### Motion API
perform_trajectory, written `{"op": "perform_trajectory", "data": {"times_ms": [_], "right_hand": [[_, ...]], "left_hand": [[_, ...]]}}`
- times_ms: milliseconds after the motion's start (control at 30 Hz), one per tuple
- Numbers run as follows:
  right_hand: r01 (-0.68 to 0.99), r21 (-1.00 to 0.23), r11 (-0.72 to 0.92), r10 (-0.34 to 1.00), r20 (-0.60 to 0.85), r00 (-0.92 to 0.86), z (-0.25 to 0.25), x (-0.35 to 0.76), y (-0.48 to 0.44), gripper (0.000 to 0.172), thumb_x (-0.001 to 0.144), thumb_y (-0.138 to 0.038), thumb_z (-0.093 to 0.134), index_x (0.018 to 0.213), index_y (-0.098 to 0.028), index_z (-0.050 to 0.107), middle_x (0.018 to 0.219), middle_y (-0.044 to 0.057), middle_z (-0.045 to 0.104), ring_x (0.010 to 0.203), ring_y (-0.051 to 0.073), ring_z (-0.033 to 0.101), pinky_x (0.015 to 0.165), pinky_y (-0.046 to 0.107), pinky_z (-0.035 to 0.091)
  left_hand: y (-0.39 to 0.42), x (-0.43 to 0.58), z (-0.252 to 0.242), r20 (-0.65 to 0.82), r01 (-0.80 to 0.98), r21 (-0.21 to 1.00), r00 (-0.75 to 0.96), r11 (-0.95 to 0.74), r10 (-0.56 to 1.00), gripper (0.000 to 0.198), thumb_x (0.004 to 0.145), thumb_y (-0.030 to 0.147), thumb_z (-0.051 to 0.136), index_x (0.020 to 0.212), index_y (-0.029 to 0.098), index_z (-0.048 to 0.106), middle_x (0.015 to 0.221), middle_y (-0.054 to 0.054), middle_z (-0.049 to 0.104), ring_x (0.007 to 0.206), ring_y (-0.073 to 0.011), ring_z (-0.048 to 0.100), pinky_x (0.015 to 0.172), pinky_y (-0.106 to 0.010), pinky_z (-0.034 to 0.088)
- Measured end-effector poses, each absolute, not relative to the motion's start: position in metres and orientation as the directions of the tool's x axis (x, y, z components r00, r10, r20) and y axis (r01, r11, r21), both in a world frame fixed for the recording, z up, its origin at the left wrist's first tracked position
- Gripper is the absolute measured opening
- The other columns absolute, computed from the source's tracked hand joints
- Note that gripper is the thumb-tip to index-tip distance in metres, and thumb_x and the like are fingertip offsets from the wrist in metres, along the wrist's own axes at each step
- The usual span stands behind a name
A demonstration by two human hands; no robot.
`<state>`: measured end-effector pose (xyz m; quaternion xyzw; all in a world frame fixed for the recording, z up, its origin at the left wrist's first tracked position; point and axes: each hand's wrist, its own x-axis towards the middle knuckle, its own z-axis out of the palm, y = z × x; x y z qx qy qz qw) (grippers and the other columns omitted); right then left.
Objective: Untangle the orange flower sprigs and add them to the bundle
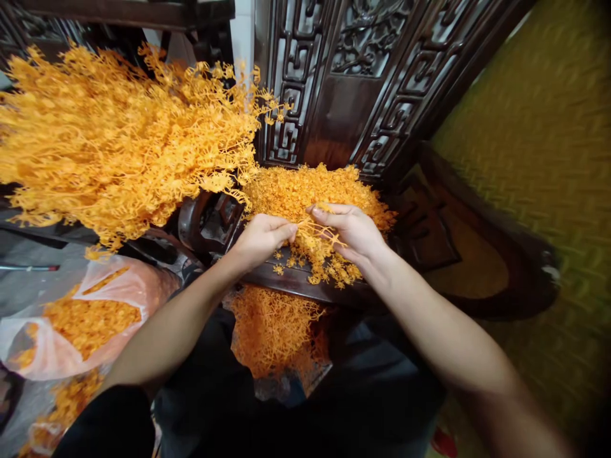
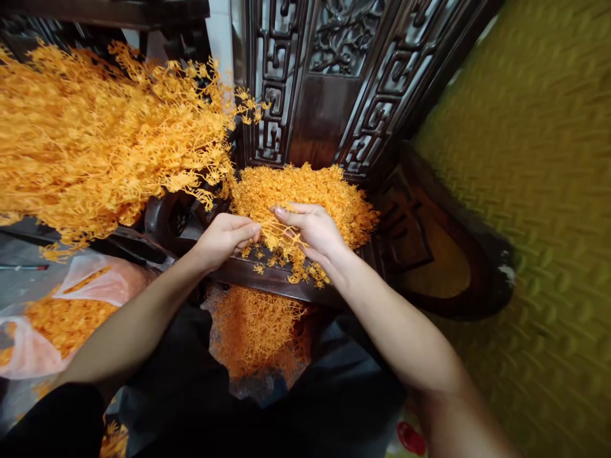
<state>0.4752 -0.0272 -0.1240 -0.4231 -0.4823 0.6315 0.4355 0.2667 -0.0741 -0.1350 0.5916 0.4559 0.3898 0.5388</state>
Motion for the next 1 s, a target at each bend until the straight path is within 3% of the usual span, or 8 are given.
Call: {"op": "perform_trajectory", "data": {"times_ms": [67, 200, 333, 467, 600, 767, 900, 1000], "right_hand": [[-0.262, -0.956, -0.13, 0.986, -0.096, -0.136, -0.118, 0.507, -0.009, 0.006, 0.075, -0.02, 0.078, 0.077, -0.02, 0.072, 0.072, 0.002, 0.061, 0.058, 0.007, 0.049, 0.052, 0.026, 0.037], [-0.393, -0.919, 0.043, 0.983, -0.031, 0.181, -0.122, 0.566, 0.03, 0.015, 0.081, -0.01, 0.062, 0.077, -0.023, 0.067, 0.066, -0.002, 0.052, 0.052, 0.003, 0.041, 0.052, 0.021, 0.04], [-0.133, -0.991, -0.015, 0.997, -0.025, 0.072, -0.153, 0.556, 0.047, 0.038, 0.064, -0.01, 0.07, 0.101, -0.018, 0.073, 0.082, 0.005, 0.065, 0.068, 0.015, 0.061, 0.066, 0.034, 0.058], [0.439, -0.844, 0.309, 0.939, 0.344, 0.002, -0.156, 0.524, 0.041, 0.058, 0.076, -0.018, 0.066, 0.134, -0.019, 0.064, 0.125, 0.015, 0.067, 0.112, 0.03, 0.065, 0.098, 0.053, 0.055], [0.442, -0.643, 0.626, 0.767, 0.403, -0.5, -0.128, 0.507, 0.005, 0.058, 0.096, -0.035, 0.059, 0.152, -0.024, 0.05, 0.142, 0.012, 0.061, 0.115, 0.025, 0.066, 0.105, 0.048, 0.052], [0.243, -0.675, 0.697, 0.477, 0.183, -0.86, -0.115, 0.493, -0.023, 0.033, 0.091, -0.04, 0.071, 0.12, -0.025, 0.077, 0.119, 0.008, 0.074, 0.105, 0.022, 0.069, 0.097, 0.041, 0.054], [0.21, -0.835, 0.509, 0.609, 0.176, -0.773, -0.119, 0.508, -0.007, 0.013, 0.084, -0.034, 0.077, 0.084, -0.023, 0.084, 0.085, 0.005, 0.076, 0.078, 0.019, 0.071, 0.076, 0.036, 0.056], [0.14, -0.889, 0.435, 0.832, 0.339, -0.439, -0.125, 0.544, 0.015, 0.007, 0.073, -0.029, 0.085, 0.075, -0.023, 0.082, 0.079, 0.005, 0.075, 0.068, 0.017, 0.068, 0.065, 0.034, 0.054]], "left_hand": [[-0.078, 0.256, -0.137, -0.12, 0.003, 0.992, 0.252, 0.123, 0.96, 0.033, 0.085, 0.039, 0.067, 0.061, 0.017, 0.061, 0.043, 0.007, 0.031, 0.039, -0.0047, 0.02, 0.044, -0.025, 0.012], [-0.084, 0.236, -0.139, -0.163, -0.049, 0.984, 0.167, 0.174, 0.972, 0.031, 0.083, 0.042, 0.068, 0.065, 0.018, 0.063, 0.042, 0.008, 0.029, 0.039, -0.0055, 0.019, 0.043, -0.025, 0.011], [-0.082, 0.24, -0.142, -0.102, 0.25, 0.967, 0.223, 0.044, 0.97, 0.033, 0.089, 0.042, 0.059, 0.068, 0.017, 0.066, 0.047, 0.006, 0.037, 0.045, -0.0073, 0.028, 0.048, -0.025, 0.019], [-0.08, 0.252, -0.147, -0.045, 0.571, 0.812, 0.27, -0.122, 0.962, 0.035, 0.092, 0.038, 0.051, 0.069, 0.016, 0.067, 0.056, 0.001, 0.052, 0.057, -0.0112, 0.045, 0.058, -0.027, 0.03], [-0.081, 0.259, -0.15, 0.02, 0.656, 0.68, 0.428, -0.326, 0.903, 0.036, 0.095, 0.032, 0.047, 0.067, 0.017, 0.062, 0.06, 0.001, 0.057, 0.06, -0.0116, 0.049, 0.063, -0.029, 0.031], [-0.084, 0.265, -0.151, 0.084, 0.608, 0.631, 0.563, -0.481, 0.822, 0.04, 0.097, 0.032, 0.047, 0.06, 0.017, 0.054, 0.054, 0.004, 0.043, 0.054, -0.0099, 0.04, 0.061, -0.029, 0.028], [-0.085, 0.261, -0.142, 0.043, 0.519, 0.765, 0.548, -0.38, 0.835, 0.038, 0.096, 0.034, 0.049, 0.064, 0.017, 0.059, 0.057, 0.003, 0.05, 0.058, -0.0102, 0.044, 0.061, -0.026, 0.031], [-0.089, 0.249, -0.138, -0.072, 0.448, 0.872, 0.52, -0.2, 0.851, 0.038, 0.093, 0.038, 0.056, 0.063, 0.016, 0.062, 0.055, 0.004, 0.048, 0.053, -0.0088, 0.039, 0.054, -0.024, 0.028]]}}
